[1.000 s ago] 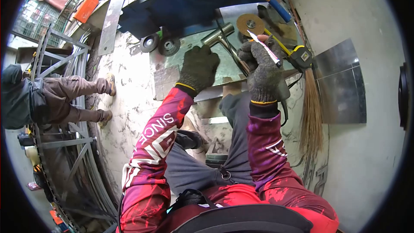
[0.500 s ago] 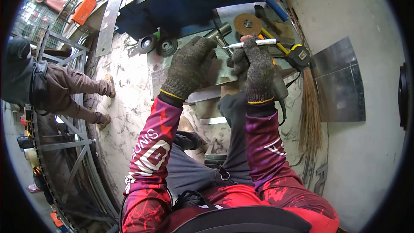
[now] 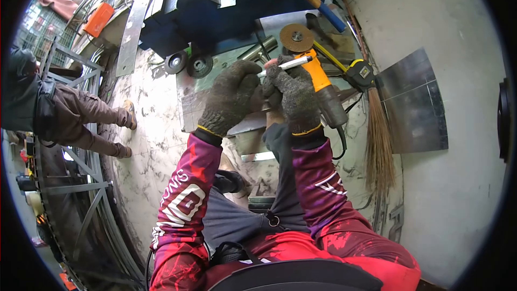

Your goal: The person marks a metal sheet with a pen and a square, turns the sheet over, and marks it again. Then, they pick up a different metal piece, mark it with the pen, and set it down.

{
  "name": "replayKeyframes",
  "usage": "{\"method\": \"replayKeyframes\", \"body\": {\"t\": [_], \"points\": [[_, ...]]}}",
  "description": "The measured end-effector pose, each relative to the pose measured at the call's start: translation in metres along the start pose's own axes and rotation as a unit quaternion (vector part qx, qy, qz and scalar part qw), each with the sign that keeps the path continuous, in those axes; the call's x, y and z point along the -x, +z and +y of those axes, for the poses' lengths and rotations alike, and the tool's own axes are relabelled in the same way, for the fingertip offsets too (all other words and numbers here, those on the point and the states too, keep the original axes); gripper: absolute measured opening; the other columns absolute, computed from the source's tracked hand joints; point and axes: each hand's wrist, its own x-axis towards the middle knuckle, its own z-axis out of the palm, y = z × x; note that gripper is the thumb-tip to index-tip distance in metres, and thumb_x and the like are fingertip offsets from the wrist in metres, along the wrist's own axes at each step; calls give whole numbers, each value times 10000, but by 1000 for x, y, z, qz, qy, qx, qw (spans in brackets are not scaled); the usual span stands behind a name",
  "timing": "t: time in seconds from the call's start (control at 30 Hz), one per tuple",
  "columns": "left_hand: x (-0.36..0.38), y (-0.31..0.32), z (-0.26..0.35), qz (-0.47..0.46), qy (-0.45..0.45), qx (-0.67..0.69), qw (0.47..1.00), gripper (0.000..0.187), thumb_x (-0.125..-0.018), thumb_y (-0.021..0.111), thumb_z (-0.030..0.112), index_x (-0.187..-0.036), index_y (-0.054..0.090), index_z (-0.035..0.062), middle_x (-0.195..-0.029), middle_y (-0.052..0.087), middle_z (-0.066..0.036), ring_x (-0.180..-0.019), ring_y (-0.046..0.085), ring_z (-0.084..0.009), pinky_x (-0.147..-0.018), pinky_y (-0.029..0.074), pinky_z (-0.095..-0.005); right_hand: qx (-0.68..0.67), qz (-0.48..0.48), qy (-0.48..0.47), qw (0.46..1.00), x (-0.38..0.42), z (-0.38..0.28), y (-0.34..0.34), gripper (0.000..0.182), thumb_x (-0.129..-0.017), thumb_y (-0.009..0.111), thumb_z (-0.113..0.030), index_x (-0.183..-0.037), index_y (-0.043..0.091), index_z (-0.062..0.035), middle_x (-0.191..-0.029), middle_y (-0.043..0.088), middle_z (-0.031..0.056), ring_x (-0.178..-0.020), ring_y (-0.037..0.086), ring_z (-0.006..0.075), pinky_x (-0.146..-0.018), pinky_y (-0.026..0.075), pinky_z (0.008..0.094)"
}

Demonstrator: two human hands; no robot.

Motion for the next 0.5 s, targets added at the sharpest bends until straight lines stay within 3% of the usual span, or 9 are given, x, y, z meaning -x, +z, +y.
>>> {"method": "replayKeyframes", "body": {"t": [0.07,0.13,0.17,0.3,0.37,0.43,0.5], "points": [[6,1,5,0,-46,67,997,158,-927,566,87,-1063,616,24,-882,626,-120,-826,638,-232,-734,506,-365,-83,-63,7,995,1,4,2,141,-973,623,-179,-979,662,-44,-710,630,3,-563,549,57,-537,448,213],[10,0,14,-5,-139,160,977,168,-967,558,138,-1085,612,31,-853,592,-59,-784,574,-121,-683,485,-300,-51,-87,26,995,4,3,1,128,-973,614,-158,-994,666,-43,-733,632,8,-597,568,62,-549,465,223],[11,1,12,-11,-143,188,972,196,-981,565,179,-1110,608,37,-841,565,-29,-769,532,-78,-655,466,-264,-32,-93,14,995,4,7,1,124,-972,610,-148,-1011,665,-44,-750,633,11,-618,576,63,-555,468,222],[10,-10,25,-29,-196,194,961,206,-976,579,191,-1098,615,29,-878,606,-47,-790,568,-110,-694,483,-292,-5,-105,15,994,4,11,6,152,-970,608,-148,-1059,656,-35,-774,622,14,-648,565,71,-574,465,232],[10,-15,15,-22,-122,80,989,214,-984,571,200,-1081,623,18,-904,647,-70,-819,599,-146,-745,492,-318,15,-103,11,994,7,6,7,165,-969,611,-156,-1068,652,-29,-765,616,10,-653,564,76,-587,470,242],[15,-18,6,4,-117,31,993,207,-987,563,199,-1068,627,19,-907,660,-80,-833,609,-159,-768,491,-325,160,-63,-75,982,10,-10,1,182,-949,629,-152,-1090,639,-38,-805,627,43,-703,585,101,-632,489,279],[20,-15,-7,28,-106,-17,994,202,-991,556,197,-1055,631,21,-910,672,-90,-848,618,-173,-791,490,-333,357,60,-205,909,16,-37,-28,259,-898,673,-156,-1128,608,-55,-895,639,109,-769,617,168,-681,507,312]]}}
